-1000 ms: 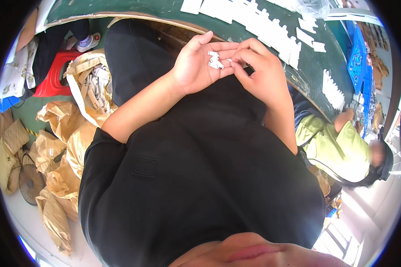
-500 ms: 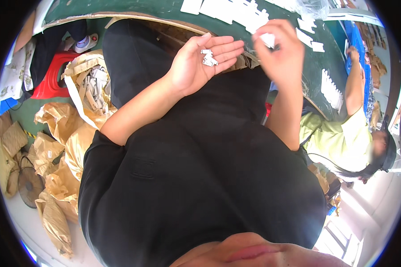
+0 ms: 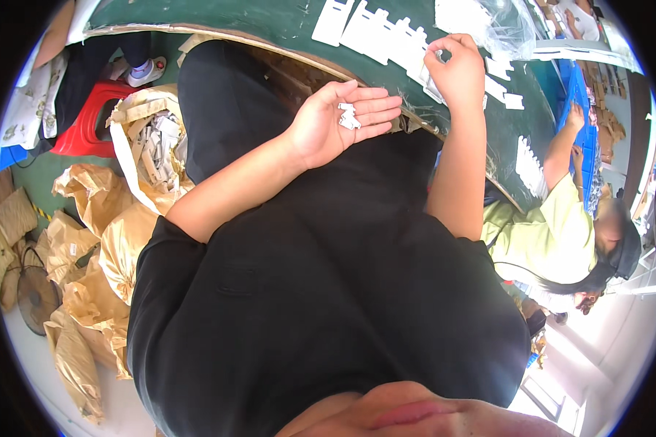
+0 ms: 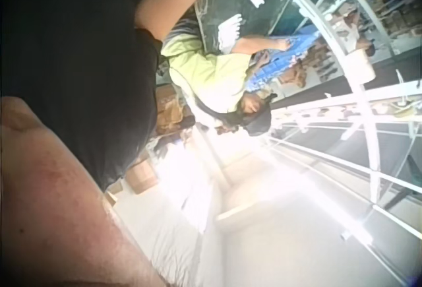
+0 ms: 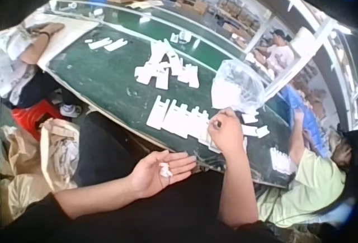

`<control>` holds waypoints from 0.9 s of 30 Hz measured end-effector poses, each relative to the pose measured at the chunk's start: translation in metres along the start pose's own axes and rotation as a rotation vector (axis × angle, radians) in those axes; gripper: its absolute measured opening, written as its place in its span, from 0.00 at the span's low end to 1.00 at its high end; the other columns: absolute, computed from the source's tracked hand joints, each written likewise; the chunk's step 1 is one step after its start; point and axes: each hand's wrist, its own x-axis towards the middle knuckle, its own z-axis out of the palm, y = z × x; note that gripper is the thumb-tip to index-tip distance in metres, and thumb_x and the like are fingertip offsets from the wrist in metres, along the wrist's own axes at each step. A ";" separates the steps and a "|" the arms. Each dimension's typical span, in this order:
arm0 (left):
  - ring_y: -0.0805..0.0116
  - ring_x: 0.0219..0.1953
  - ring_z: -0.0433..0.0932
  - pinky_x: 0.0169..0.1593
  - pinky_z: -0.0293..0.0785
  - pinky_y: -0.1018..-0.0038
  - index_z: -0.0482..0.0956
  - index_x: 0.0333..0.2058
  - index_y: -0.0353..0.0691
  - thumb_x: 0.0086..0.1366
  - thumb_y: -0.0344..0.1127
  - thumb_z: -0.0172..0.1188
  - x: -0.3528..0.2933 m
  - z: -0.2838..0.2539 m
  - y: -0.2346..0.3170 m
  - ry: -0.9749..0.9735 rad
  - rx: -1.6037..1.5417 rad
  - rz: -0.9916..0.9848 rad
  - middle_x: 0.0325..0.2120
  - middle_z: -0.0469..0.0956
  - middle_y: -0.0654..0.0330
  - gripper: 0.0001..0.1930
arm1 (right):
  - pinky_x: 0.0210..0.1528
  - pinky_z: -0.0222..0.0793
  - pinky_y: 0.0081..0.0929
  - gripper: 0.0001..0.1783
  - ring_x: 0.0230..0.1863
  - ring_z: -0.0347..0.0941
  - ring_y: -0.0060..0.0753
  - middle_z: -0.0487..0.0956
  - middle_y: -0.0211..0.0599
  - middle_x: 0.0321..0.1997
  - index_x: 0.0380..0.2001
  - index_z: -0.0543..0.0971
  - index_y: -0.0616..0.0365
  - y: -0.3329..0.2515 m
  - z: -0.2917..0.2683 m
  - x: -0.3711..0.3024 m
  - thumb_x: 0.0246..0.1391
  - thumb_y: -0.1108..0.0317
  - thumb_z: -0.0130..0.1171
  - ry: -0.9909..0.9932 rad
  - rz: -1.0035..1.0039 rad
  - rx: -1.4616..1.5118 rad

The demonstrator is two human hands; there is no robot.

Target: Assembling small plastic components and applying labels on an assembly line.

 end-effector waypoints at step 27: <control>0.44 0.72 0.65 0.74 0.60 0.52 0.64 0.66 0.22 0.75 0.52 0.47 -0.001 -0.001 0.000 -0.069 -0.011 -0.025 0.68 0.65 0.35 0.36 | 0.42 0.78 0.40 0.10 0.40 0.82 0.44 0.82 0.29 0.44 0.34 0.87 0.49 -0.016 -0.002 -0.007 0.53 0.59 0.63 -0.058 0.022 -0.085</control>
